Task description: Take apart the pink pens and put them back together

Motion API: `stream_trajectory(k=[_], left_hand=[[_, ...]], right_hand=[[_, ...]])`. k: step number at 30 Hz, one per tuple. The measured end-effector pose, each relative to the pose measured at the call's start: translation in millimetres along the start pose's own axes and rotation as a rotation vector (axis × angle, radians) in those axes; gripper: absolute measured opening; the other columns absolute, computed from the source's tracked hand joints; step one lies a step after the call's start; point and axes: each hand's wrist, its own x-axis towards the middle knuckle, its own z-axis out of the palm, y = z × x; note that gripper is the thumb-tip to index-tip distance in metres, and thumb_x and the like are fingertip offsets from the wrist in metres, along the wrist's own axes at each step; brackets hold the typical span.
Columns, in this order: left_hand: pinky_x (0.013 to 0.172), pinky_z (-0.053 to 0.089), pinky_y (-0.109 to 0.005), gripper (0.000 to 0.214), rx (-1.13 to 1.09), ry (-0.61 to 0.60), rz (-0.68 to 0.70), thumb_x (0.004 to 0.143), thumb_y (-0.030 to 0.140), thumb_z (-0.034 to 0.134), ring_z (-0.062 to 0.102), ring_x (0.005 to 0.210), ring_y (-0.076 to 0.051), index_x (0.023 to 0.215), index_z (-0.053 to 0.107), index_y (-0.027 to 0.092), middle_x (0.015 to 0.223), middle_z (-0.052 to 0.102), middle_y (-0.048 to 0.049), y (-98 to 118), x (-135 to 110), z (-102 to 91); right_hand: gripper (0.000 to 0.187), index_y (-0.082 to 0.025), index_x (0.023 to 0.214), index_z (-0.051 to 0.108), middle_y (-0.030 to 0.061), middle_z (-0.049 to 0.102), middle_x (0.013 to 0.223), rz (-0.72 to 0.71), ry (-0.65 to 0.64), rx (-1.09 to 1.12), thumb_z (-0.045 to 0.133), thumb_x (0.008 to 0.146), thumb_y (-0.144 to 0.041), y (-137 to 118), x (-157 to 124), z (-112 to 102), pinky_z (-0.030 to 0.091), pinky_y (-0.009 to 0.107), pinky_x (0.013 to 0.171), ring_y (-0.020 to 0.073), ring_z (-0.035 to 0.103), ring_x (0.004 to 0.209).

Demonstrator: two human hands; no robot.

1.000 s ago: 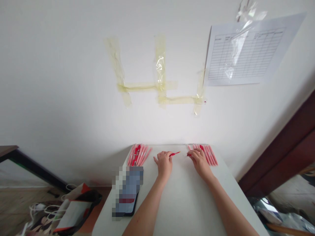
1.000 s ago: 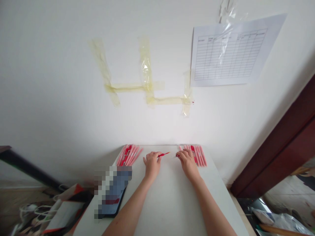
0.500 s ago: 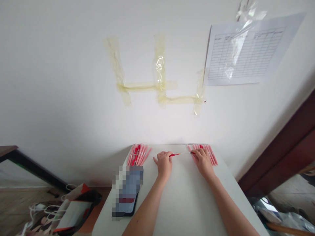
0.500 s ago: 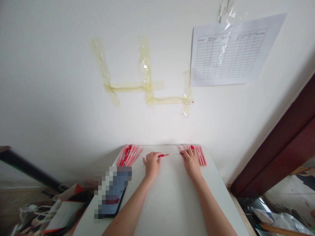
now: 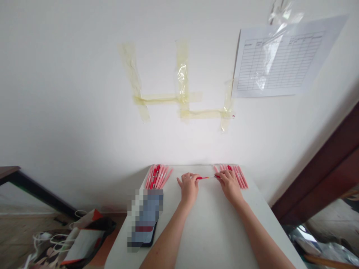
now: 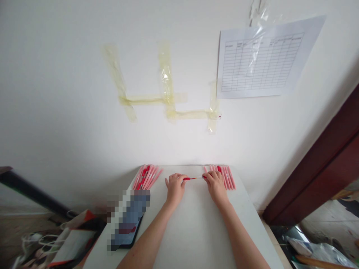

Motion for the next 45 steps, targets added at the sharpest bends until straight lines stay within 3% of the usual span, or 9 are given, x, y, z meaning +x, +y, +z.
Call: stream_trajectory(k=[11,19,25,32,37,41,45], left_hand=[[0.115,0.021,-0.065,0.023,-0.095,-0.054,0.038,0.091,0.019,0.058,0.051,0.114,-0.023,0.102,0.072,0.033,0.11,0.063,-0.0028,3.5,-0.6,-1.0],[0.115,0.018,-0.068,0.02,-0.111,-0.066,0.051,0.091,0.021,0.059,0.051,0.114,-0.024,0.101,0.072,0.033,0.108,0.065,-0.0017,5.4,-0.1,-4.5],[0.115,0.017,-0.07,0.022,-0.106,-0.031,0.033,0.09,0.019,0.059,0.051,0.114,-0.024,0.1,0.071,0.034,0.108,0.065,-0.0012,4.2,0.0,-4.0],[0.115,0.016,-0.07,0.022,-0.114,-0.031,0.079,0.09,0.017,0.059,0.051,0.114,-0.024,0.098,0.072,0.033,0.106,0.065,-0.0005,2.8,0.1,-5.1],[0.116,0.014,-0.07,0.023,-0.111,-0.04,0.092,0.09,0.016,0.059,0.052,0.113,-0.023,0.098,0.072,0.033,0.106,0.065,-0.0005,2.6,0.2,-5.9],[0.117,0.012,-0.071,0.022,-0.091,-0.039,0.104,0.09,0.018,0.06,0.051,0.114,-0.022,0.098,0.072,0.035,0.108,0.065,0.0004,3.2,-0.8,-4.4],[0.116,0.012,-0.072,0.022,-0.069,-0.044,0.092,0.09,0.019,0.059,0.051,0.115,-0.023,0.1,0.071,0.035,0.109,0.065,-0.0002,4.5,-1.4,-4.0]], right_hand=[[0.026,-0.026,0.109,0.069,0.0077,0.067,0.105,-0.011,-0.055,0.06,0.044,0.102,-0.033,-10.1,-0.1,0.4,0.045,0.045,0.095,0.0256,0.055,0.103],[0.031,-0.025,0.107,0.07,0.0073,0.069,0.097,0.003,-0.106,0.075,0.043,0.102,-0.038,-9.8,-0.2,-1.2,0.043,0.045,0.096,0.0256,0.056,0.1],[0.028,-0.026,0.118,0.062,0.0073,0.067,0.103,0.056,-0.147,0.019,0.044,0.101,-0.04,-11.7,-0.8,-2.1,0.043,0.046,0.099,0.025,0.055,0.104],[0.016,-0.027,0.101,0.062,0.0059,0.066,0.099,0.07,-0.148,-0.021,0.048,0.098,-0.035,-11.6,-0.3,-1.3,0.035,0.053,0.107,0.0247,0.055,0.103],[0.02,-0.027,0.1,0.063,0.0049,0.068,0.099,0.071,-0.177,-0.02,0.045,0.1,-0.036,-10.5,-0.2,-1.3,0.034,0.054,0.107,0.0247,0.057,0.103],[0.028,-0.026,0.089,0.065,0.0034,0.069,0.091,0.037,-0.222,-0.047,0.041,0.101,-0.034,-12.2,0.6,-4.2,0.032,0.054,0.108,0.0236,0.057,0.098],[0.031,-0.027,0.101,0.066,0.004,0.068,0.094,0.039,-0.248,-0.033,0.037,0.103,-0.037,-15.8,0.7,-7.5,0.031,0.055,0.108,0.0238,0.056,0.099]])
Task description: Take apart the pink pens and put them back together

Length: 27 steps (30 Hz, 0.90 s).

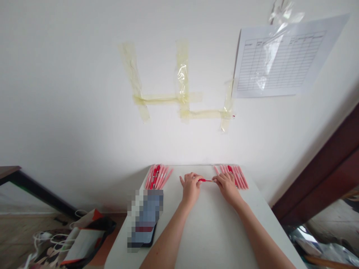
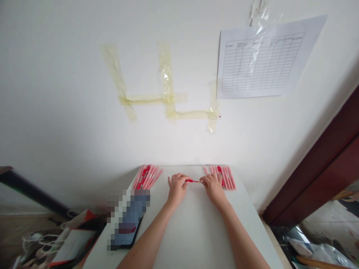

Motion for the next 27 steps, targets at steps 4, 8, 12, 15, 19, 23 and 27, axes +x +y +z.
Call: stream_trajectory(k=[4,8,12,15,19,23,27], left_hand=[[0.116,0.013,-0.072,0.023,-0.002,-0.003,-0.016,0.091,0.017,0.057,0.05,0.116,-0.023,0.1,0.071,0.034,0.11,0.064,-0.0009,0.6,0.6,-2.2],[0.117,0.012,-0.071,0.023,-0.002,-0.022,-0.007,0.09,0.018,0.059,0.05,0.115,-0.023,0.101,0.071,0.034,0.11,0.064,-0.0009,1.0,0.5,-3.6],[0.117,0.011,-0.071,0.024,-0.001,-0.011,0.012,0.089,0.016,0.06,0.05,0.116,-0.023,0.099,0.071,0.035,0.109,0.065,0.0003,1.5,-0.4,-1.9],[0.116,0.012,-0.073,0.023,0.001,0.001,0.001,0.089,0.016,0.06,0.05,0.116,-0.023,0.099,0.071,0.034,0.109,0.064,0.0001,1.4,-0.8,-0.3],[0.116,0.013,-0.072,0.024,0.001,0.013,-0.02,0.09,0.015,0.058,0.05,0.116,-0.023,0.099,0.071,0.033,0.11,0.064,-0.0009,0.3,-0.5,-0.4],[0.117,0.012,-0.072,0.025,-0.001,-0.001,-0.011,0.09,0.013,0.058,0.05,0.117,-0.023,0.099,0.071,0.033,0.11,0.063,-0.0007,-0.7,0.2,-1.3],[0.117,0.011,-0.072,0.026,0.014,-0.012,-0.005,0.089,0.013,0.059,0.05,0.118,-0.023,0.098,0.071,0.034,0.11,0.064,0.0001,-0.7,0.2,-0.5]], right_hand=[[0.028,-0.028,0.113,0.061,0.0056,0.067,0.105,0.024,-0.001,0.021,0.04,0.101,-0.043,-1.2,-1.4,0.9,0.035,0.054,0.106,0.0258,0.055,0.108],[0.025,-0.026,0.1,0.063,0.0052,0.068,0.096,0.027,0.019,0.004,0.042,0.099,-0.041,1.3,-0.8,3.6,0.038,0.053,0.102,0.0249,0.057,0.101],[0.029,-0.027,0.091,0.067,0.0042,0.069,0.091,-0.006,0.016,-0.026,0.041,0.101,-0.038,2.7,0.4,3.5,0.03,0.06,0.108,0.0253,0.057,0.097],[0.033,-0.029,0.099,0.068,0.0037,0.07,0.094,-0.001,-0.019,-0.006,0.037,0.103,-0.038,0.4,0.3,1.5,0.025,0.062,0.111,0.0251,0.058,0.099],[0.035,-0.029,0.111,0.065,0.0047,0.071,0.101,-0.022,-0.052,0.028,0.034,0.103,-0.041,-2.8,-0.4,1.1,0.027,0.058,0.112,0.025,0.058,0.103],[0.027,-0.025,0.107,0.064,0.0065,0.069,0.1,0.025,-0.022,0.031,0.042,0.1,-0.04,-1.0,-0.7,4.7,0.031,0.055,0.11,0.0245,0.059,0.102],[0.029,-0.027,0.098,0.067,0.0049,0.069,0.096,0.022,-0.01,0.04,0.041,0.101,-0.038,1.3,-0.4,4.8,0.022,0.061,0.115,0.0245,0.06,0.103]])
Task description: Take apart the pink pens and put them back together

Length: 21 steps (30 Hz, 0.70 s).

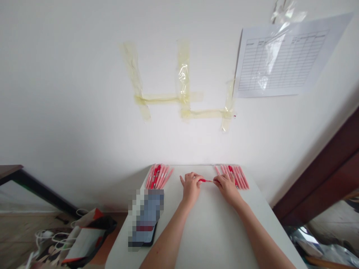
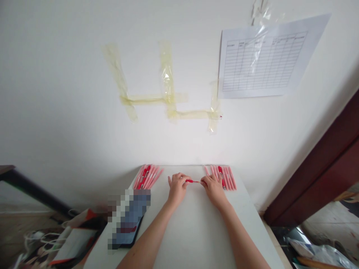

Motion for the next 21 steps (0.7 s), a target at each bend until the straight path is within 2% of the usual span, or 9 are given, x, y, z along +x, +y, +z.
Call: stream_trajectory(k=[5,9,11,13,16,18,21], left_hand=[[0.116,0.01,-0.073,0.024,0.005,0.009,-0.008,0.089,0.015,0.06,0.05,0.117,-0.024,0.099,0.071,0.034,0.11,0.064,-0.0007,0.4,-0.7,1.1],[0.116,0.012,-0.072,0.024,-0.012,0.025,-0.025,0.09,0.015,0.058,0.051,0.116,-0.023,0.1,0.071,0.033,0.109,0.064,-0.0011,-0.5,-0.2,1.1],[0.116,0.012,-0.072,0.024,-0.021,0.028,-0.025,0.09,0.015,0.058,0.051,0.115,-0.023,0.1,0.071,0.033,0.109,0.064,-0.0009,-1.0,0.1,0.8],[0.116,0.012,-0.072,0.024,-0.02,0.02,-0.011,0.09,0.016,0.059,0.051,0.116,-0.023,0.1,0.071,0.034,0.109,0.064,-0.0005,-1.0,0.2,0.2],[0.117,0.012,-0.071,0.025,0.003,0.001,0.004,0.088,0.015,0.061,0.051,0.117,-0.023,0.099,0.071,0.035,0.109,0.064,-0.0001,0.6,-0.6,-0.8],[0.117,0.011,-0.07,0.025,0.013,-0.01,-0.006,0.088,0.015,0.061,0.05,0.117,-0.023,0.099,0.071,0.035,0.11,0.064,-0.0003,2.2,-1.2,-1.2],[0.117,0.01,-0.071,0.023,0.004,-0.013,-0.03,0.089,0.017,0.059,0.05,0.117,-0.023,0.1,0.071,0.034,0.112,0.064,-0.0011,3.4,-1.5,-1.1]], right_hand=[[0.033,-0.033,0.109,0.07,0.0045,0.069,0.091,-0.019,-0.02,-0.03,0.039,0.101,-0.043,0.6,-0.6,-4.5,0.025,0.064,0.111,0.0255,0.059,0.099],[0.035,-0.033,0.124,0.063,0.0047,0.067,0.1,-0.048,-0.027,-0.043,0.039,0.101,-0.042,1.1,-0.7,-2.8,0.027,0.061,0.112,0.0251,0.059,0.106],[0.032,-0.029,0.12,0.063,0.0055,0.068,0.103,-0.027,-0.012,-0.024,0.041,0.101,-0.041,1.7,-0.1,-0.6,0.027,0.06,0.113,0.0248,0.059,0.108],[0.028,-0.026,0.109,0.065,0.0055,0.068,0.1,-0.002,0.003,-0.012,0.041,0.101,-0.04,2.2,0.5,0.7,0.026,0.06,0.114,0.024,0.06,0.105],[0.03,-0.027,0.096,0.067,0.0041,0.07,0.093,0.0,0.009,-0.023,0.041,0.101,-0.04,2.2,0.8,-0.3,0.024,0.063,0.113,0.024,0.06,0.101],[0.032,-0.029,0.097,0.07,0.0036,0.07,0.092,-0.002,0.006,-0.034,0.041,0.101,-0.041,1.4,0.2,-2.3,0.024,0.065,0.112,0.0248,0.06,0.101],[0.033,-0.034,0.112,0.07,0.0042,0.069,0.092,-0.022,-0.007,-0.055,0.04,0.101,-0.041,0.2,-1.0,-3.5,0.025,0.064,0.112,0.0254,0.06,0.101]])
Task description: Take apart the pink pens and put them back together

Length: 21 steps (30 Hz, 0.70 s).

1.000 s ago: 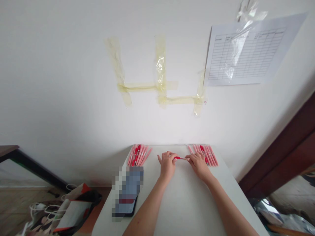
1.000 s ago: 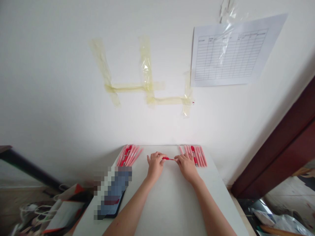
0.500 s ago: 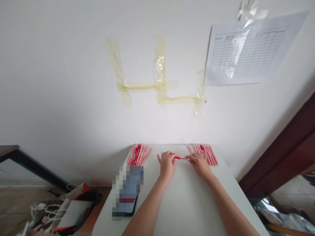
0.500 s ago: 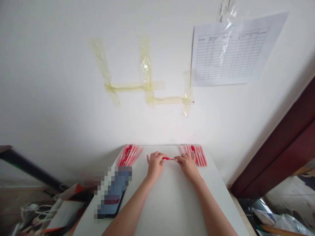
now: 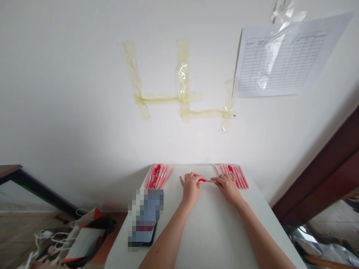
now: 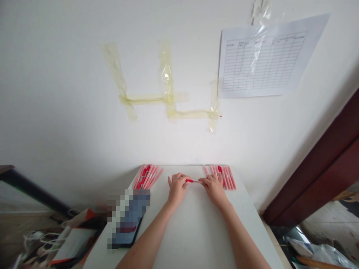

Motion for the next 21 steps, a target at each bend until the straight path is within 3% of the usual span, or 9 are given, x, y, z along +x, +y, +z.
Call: stream_trajectory(k=[4,11,16,18,21], left_hand=[[0.117,0.012,-0.071,0.024,-0.036,0.026,-0.008,0.09,0.016,0.057,0.051,0.116,-0.023,0.1,0.071,0.033,0.111,0.064,-0.0017,-1.9,1.1,0.7],[0.116,0.013,-0.072,0.023,-0.056,0.036,0.035,0.088,0.016,0.061,0.052,0.115,-0.023,0.098,0.071,0.034,0.107,0.065,0.0006,-4.3,2.0,1.2],[0.116,0.012,-0.072,0.022,-0.05,0.035,0.034,0.088,0.016,0.063,0.052,0.116,-0.023,0.097,0.071,0.034,0.108,0.065,0.0006,-3.8,1.9,2.0],[0.116,0.012,-0.073,0.022,-0.047,0.042,0.017,0.088,0.016,0.062,0.052,0.116,-0.023,0.097,0.071,0.034,0.108,0.065,0.0,-4.0,2.0,2.5],[0.115,0.013,-0.073,0.022,-0.051,0.05,0.005,0.089,0.017,0.061,0.052,0.115,-0.023,0.099,0.071,0.034,0.108,0.065,-0.0003,-4.6,2.1,2.1]], right_hand=[[0.035,-0.031,0.128,0.061,0.0058,0.069,0.1,-0.025,0.002,-0.011,0.042,0.1,-0.038,1.2,0.1,4.8,0.024,0.062,0.114,0.0258,0.06,0.106],[0.026,-0.025,0.099,0.064,0.0062,0.069,0.097,0.047,0.02,0.038,0.041,0.101,-0.037,2.9,1.5,7.1,0.018,0.067,0.115,0.0256,0.059,0.105],[0.031,-0.027,0.094,0.067,0.0031,0.07,0.092,0.014,-0.002,0.001,0.039,0.102,-0.037,0.7,1.3,2.0,0.017,0.07,0.113,0.0254,0.058,0.1],[0.032,-0.028,0.1,0.069,0.0042,0.071,0.093,0.005,-0.017,-0.014,0.039,0.103,-0.037,-0.1,1.2,1.7,0.02,0.069,0.112,0.0259,0.057,0.1],[0.034,-0.028,0.125,0.064,0.007,0.07,0.102,-0.011,-0.019,-0.058,0.041,0.102,-0.039,0.1,1.2,4.2,0.022,0.069,0.111,0.0287,0.055,0.107]])
